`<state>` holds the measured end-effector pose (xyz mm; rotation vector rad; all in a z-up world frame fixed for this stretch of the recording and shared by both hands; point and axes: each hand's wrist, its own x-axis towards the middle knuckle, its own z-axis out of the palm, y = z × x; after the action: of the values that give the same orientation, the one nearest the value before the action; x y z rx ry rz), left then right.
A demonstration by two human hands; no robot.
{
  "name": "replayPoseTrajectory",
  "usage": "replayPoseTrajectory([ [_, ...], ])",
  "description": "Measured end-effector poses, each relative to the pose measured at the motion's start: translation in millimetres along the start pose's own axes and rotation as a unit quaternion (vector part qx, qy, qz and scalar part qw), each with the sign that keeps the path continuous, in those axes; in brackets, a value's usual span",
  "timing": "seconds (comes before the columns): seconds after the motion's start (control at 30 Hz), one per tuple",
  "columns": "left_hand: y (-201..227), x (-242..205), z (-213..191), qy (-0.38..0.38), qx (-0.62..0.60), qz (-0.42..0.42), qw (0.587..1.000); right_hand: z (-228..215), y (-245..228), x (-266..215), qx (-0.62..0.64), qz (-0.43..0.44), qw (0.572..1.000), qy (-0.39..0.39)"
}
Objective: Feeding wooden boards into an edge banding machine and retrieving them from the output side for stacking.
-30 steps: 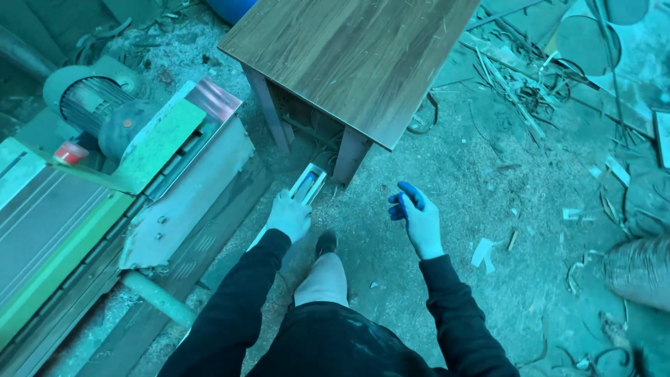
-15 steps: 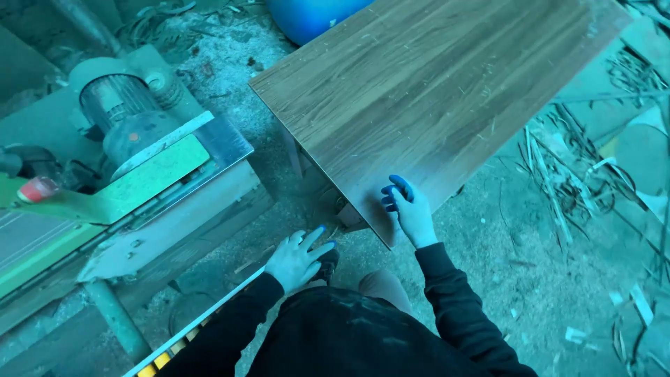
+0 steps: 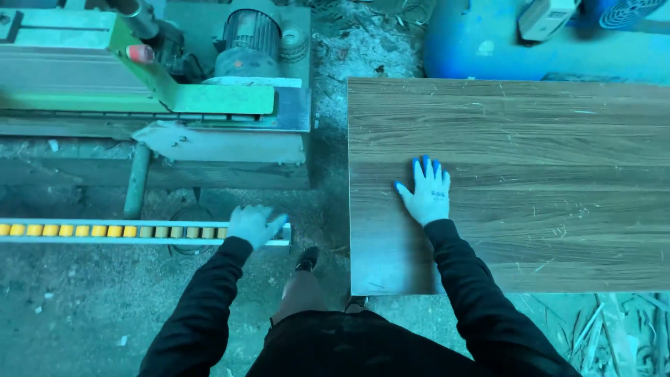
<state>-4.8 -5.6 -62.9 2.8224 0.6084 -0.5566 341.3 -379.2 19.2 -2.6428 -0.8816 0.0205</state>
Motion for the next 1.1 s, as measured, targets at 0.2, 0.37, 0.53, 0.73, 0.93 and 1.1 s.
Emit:
replayPoseTrajectory([
  [0.2, -63, -51, -16, 0.049, 0.02, -0.192, 0.98, 4, 31, -7, -0.113, -0.015, 0.993, -0.034],
  [0.37, -98, -52, -23, -0.003, -0.01, -0.281, 0.96, 8, 27, -5, -0.148, 0.075, 0.986, -0.024],
  [0.53, -99, -42, -40, -0.061, -0.04, -0.226, 0.971, 8, 23, -4, -0.159, 0.125, 0.978, -0.053],
  [0.73, -88, -59, -83, -0.04, -0.091, -0.179, 0.979, 3, 22, 6, -0.183, 0.105, 0.975, -0.073],
  [0.93, -95, -61, -98, -0.034, -0.185, -0.176, 0.966, 20, 2, 28, -0.185, 0.032, 0.979, -0.075],
  [1.1, -97, -46, -81, -0.026, -0.22, -0.221, 0.95, 57, -80, 32, -0.17, -0.01, 0.984, -0.062],
])
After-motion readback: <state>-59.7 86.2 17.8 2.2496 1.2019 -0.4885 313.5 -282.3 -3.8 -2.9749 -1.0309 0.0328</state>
